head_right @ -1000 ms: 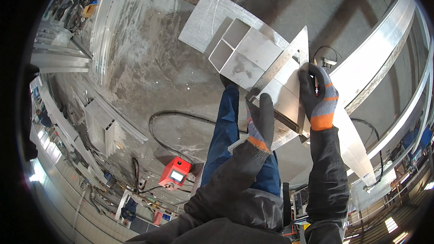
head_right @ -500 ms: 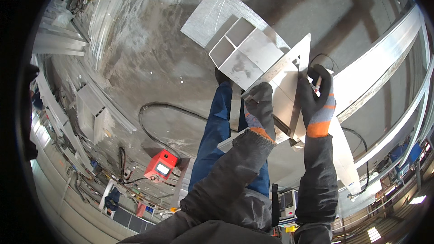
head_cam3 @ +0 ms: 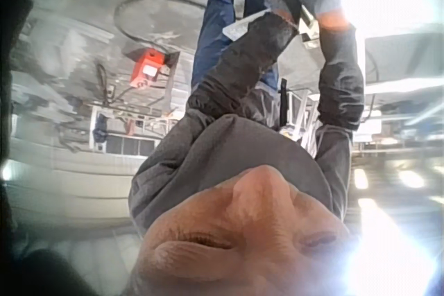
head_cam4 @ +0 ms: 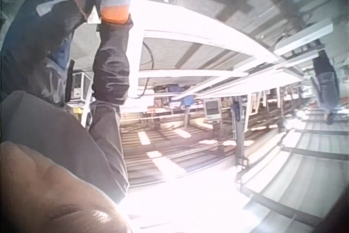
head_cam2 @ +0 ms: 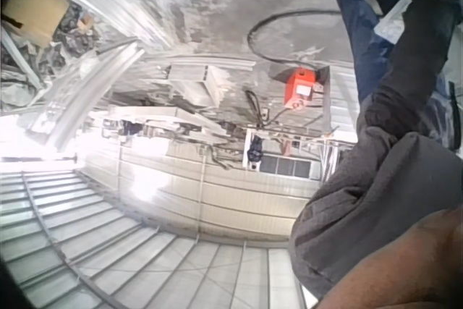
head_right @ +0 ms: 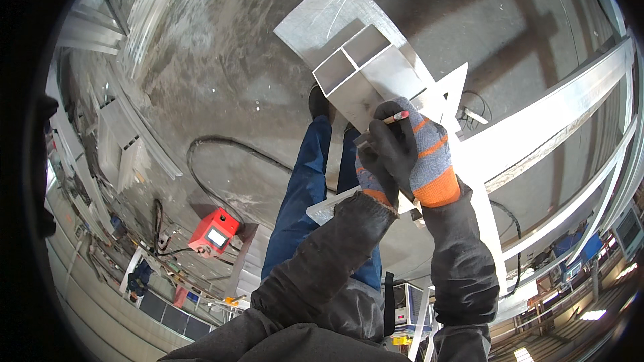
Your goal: The person measures a long aluminum profile with a tape measure, then uses a set square and a pencil to mark cut lines on the profile. The person handles the tape measure, set square, and pencil while working on the metal frame.
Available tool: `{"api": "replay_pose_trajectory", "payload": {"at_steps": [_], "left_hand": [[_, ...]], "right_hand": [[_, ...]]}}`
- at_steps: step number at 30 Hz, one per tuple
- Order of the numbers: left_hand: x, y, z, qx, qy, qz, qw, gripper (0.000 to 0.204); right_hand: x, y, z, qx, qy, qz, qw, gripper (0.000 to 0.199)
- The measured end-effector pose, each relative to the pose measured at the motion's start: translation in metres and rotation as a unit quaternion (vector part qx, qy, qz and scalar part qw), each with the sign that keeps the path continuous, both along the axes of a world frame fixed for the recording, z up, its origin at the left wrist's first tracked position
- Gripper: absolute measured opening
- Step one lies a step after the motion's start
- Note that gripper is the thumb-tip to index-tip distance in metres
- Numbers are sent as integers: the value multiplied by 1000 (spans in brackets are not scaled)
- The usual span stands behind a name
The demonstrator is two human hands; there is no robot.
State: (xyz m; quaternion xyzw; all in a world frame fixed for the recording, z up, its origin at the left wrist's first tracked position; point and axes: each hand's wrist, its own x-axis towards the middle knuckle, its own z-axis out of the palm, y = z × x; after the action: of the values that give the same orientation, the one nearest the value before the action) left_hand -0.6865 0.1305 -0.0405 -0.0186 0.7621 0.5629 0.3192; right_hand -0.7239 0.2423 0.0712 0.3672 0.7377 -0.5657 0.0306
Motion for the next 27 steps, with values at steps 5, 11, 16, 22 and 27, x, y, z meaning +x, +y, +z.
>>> {"api": "replay_pose_trajectory", "payload": {"at_steps": [5,11,16,22,27], "left_hand": [[-4,5,9,-176,89,-171,965,24],[-4,-6,5,42,-44,-6,998,24],[-2,-1,6,44,-90,52,994,22],[-2,-2,12,125,-135,132,974,20],[10,-1,5,152,-210,238,936,25]], "right_hand": [[0,-1,-6,-27,-17,6,999,20],[1,-1,-10,-28,-2,39,999,19],[4,5,-11,10,-10,27,1000,14],[8,33,-12,78,-11,-24,997,6],[12,61,-14,143,-11,-55,988,5]]}}
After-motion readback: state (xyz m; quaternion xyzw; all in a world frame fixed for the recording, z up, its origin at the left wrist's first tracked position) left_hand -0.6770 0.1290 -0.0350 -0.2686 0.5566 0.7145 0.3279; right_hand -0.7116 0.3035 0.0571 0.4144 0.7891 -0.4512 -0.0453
